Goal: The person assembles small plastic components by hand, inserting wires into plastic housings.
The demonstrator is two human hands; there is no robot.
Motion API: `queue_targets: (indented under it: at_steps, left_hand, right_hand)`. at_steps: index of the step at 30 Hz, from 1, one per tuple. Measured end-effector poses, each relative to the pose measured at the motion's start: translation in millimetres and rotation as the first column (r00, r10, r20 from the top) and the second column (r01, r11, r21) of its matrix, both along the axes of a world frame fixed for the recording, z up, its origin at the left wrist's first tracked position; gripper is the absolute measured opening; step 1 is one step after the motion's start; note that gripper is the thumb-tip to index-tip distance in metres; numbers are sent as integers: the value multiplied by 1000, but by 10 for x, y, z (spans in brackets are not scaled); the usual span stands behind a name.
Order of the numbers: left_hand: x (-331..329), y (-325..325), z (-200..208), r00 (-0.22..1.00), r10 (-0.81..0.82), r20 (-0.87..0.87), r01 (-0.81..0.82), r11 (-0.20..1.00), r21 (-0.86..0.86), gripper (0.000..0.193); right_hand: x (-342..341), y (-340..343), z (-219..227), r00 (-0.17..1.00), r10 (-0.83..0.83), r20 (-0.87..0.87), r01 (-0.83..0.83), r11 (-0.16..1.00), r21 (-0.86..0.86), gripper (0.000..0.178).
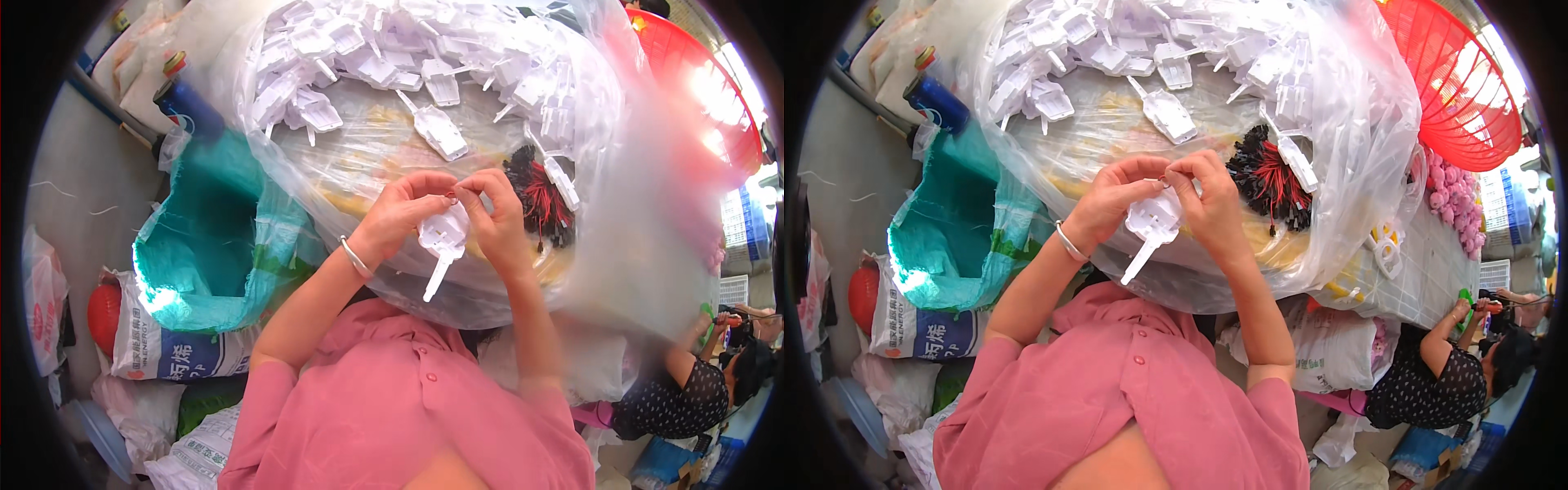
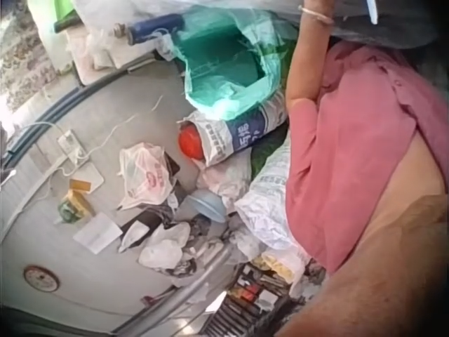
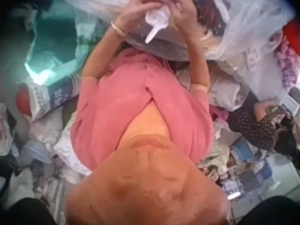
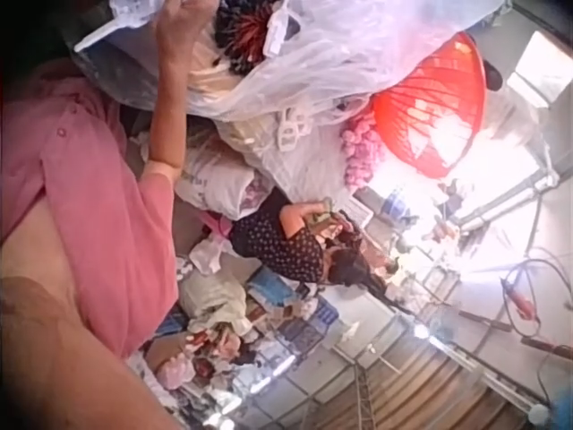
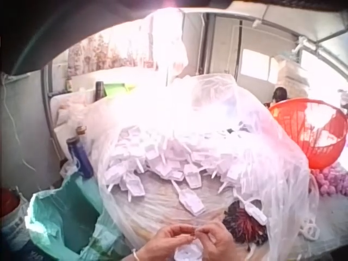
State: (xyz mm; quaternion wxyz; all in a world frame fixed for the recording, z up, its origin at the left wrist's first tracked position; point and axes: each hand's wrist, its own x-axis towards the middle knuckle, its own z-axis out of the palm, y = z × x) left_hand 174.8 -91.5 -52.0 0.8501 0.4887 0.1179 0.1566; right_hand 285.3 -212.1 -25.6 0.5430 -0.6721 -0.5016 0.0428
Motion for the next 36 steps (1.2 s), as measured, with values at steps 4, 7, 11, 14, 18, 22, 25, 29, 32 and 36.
queue_targets:
  at_steps: [4, 7, 11, 14, 18, 22, 25, 29, 32, 36]
  left_hand:
    - [-5, 21, -25, 995, -76, -57, 77, 997, 4, 24]
    - [1, 21, 21, 982, -177, -68, 180, 983, 40, 24]
    - [29, 17, 34, 980, -197, -23, 196, 980, -33, 24]
    - [70, 11, 56, 976, -211, -50, 206, 973, -102, 23]
    - [48, 97, 17, 970, -194, -146, 208, 974, 93, 23]
    - [-85, 146, 177, 971, -141, -194, 195, 937, 291, 22]
    - [-328, 214, 311, 975, -43, -218, 114, 939, 324, 21]
    - [-981, 536, 515, 873, 485, -50, -325, 656, 681, 13]
    - [-1711, 939, 572, 563, 805, 186, -543, 191, 818, 15]
    - [-2854, 1647, 26, 370, 929, 26, -91, 9, 996, 28]
  right_hand:
    - [0, 15, -44, 994, -90, 66, 89, 996, 23, 9]
    - [165, 51, -153, 947, -98, -305, 120, 991, 54, 11]
    - [182, 95, -176, 864, -56, -500, 115, 989, 88, 14]
    - [232, 93, -243, 946, -79, -316, 93, 995, 31, 11]
    - [181, 163, -179, 945, -56, -321, 64, 998, 13, 10]
    - [112, 285, -161, 860, 5, -511, 44, 996, 84, 7]
    - [-12, 432, -106, 902, 80, -424, -49, 995, 82, 6]
    - [160, 713, -228, 997, -43, -69, 46, 998, 41, 12]
    - [449, 830, -516, 935, -281, 214, 299, 952, -56, 30]
    - [567, 916, -697, 855, -368, 366, 482, 824, -297, 48]
